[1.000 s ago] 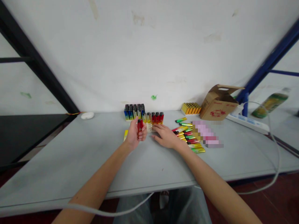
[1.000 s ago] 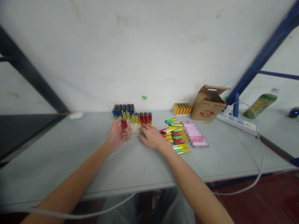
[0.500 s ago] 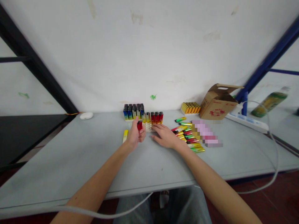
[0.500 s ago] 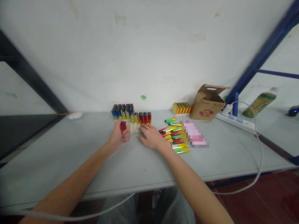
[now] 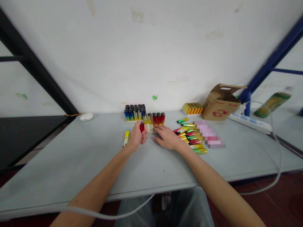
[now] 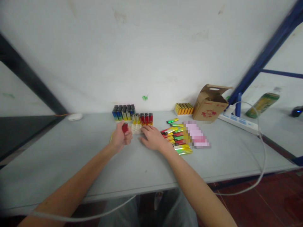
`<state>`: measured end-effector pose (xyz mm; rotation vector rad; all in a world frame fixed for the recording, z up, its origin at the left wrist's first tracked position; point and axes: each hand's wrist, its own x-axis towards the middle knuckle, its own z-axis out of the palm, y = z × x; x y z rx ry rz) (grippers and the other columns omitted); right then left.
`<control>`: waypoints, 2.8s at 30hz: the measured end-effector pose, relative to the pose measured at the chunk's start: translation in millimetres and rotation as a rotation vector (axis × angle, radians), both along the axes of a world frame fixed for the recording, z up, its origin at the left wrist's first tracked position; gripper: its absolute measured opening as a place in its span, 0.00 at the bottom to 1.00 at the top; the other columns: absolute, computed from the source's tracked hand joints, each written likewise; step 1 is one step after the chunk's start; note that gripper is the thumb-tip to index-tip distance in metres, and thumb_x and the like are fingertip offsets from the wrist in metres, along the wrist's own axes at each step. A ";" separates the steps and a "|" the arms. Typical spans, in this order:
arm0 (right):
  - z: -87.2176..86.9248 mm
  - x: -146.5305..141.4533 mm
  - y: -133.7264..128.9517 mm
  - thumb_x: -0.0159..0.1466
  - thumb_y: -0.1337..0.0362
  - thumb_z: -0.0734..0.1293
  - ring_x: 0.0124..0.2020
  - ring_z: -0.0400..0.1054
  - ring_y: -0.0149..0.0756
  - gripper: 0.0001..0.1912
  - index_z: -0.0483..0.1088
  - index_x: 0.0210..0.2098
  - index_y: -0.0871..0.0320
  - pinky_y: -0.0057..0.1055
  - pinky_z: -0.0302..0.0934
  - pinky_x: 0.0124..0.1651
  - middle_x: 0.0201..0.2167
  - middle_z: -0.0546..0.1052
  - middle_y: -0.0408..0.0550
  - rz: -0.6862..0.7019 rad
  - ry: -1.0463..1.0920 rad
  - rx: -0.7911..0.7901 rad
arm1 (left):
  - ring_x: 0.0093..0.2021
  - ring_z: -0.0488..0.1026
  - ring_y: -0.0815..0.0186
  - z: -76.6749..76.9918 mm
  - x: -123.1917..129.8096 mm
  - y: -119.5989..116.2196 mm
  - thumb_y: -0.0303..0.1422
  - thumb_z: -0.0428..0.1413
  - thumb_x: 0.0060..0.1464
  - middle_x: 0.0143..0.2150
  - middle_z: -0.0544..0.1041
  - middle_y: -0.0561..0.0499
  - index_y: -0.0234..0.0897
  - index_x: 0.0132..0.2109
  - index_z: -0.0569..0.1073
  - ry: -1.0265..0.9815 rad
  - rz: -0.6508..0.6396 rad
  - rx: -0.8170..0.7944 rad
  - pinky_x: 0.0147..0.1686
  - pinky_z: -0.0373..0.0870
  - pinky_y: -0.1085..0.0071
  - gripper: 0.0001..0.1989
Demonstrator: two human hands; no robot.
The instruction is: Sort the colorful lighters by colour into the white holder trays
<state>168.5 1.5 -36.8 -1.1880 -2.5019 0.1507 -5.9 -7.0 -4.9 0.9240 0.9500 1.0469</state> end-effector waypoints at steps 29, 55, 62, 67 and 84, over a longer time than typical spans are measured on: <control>0.8 -0.5 -1.1 0.67 0.58 0.61 0.62 0.58 0.45 0.23 0.64 0.57 0.66 0.43 0.52 0.64 0.59 0.67 0.63 -0.007 0.004 -0.016 | 0.11 0.39 0.76 5.9 5.0 -4.6 0.46 0.32 0.63 0.12 0.44 0.60 0.39 0.18 0.52 -0.022 -0.003 -0.095 0.11 0.37 0.79 0.28; 2.8 -0.5 -1.0 0.67 0.59 0.61 0.62 0.58 0.45 0.23 0.64 0.57 0.65 0.43 0.54 0.62 0.58 0.68 0.63 0.000 -0.015 -0.001 | 0.11 0.40 0.76 3.6 6.4 -4.8 0.61 0.35 0.57 0.11 0.45 0.61 0.39 0.18 0.53 -0.013 -0.014 -0.080 0.11 0.37 0.79 0.33; 4.0 -0.8 -1.3 0.67 0.58 0.61 0.62 0.59 0.45 0.22 0.65 0.56 0.65 0.43 0.54 0.62 0.58 0.68 0.62 -0.003 -0.022 0.002 | 0.11 0.41 0.77 0.6 2.8 -2.0 0.65 0.39 0.52 0.12 0.48 0.62 0.38 0.22 0.59 -0.014 -0.010 -0.021 0.11 0.39 0.80 0.34; 6.6 -1.5 -2.5 0.67 0.59 0.61 0.62 0.59 0.46 0.22 0.65 0.56 0.66 0.43 0.54 0.62 0.58 0.69 0.63 0.003 -0.018 -0.006 | 0.12 0.47 0.77 0.9 1.9 -0.7 0.61 0.45 0.54 0.14 0.54 0.61 0.37 0.27 0.64 -0.109 -0.066 0.040 0.12 0.43 0.81 0.30; 5.1 -1.1 -3.2 0.68 0.60 0.60 0.59 0.61 0.43 0.18 0.66 0.54 0.62 0.44 0.53 0.62 0.55 0.70 0.60 0.027 0.038 -0.029 | 0.37 0.77 0.59 7.7 -1.5 -4.2 0.27 0.47 0.54 0.37 0.80 0.39 0.28 0.40 0.75 -0.289 -0.115 0.057 0.36 0.72 0.64 0.13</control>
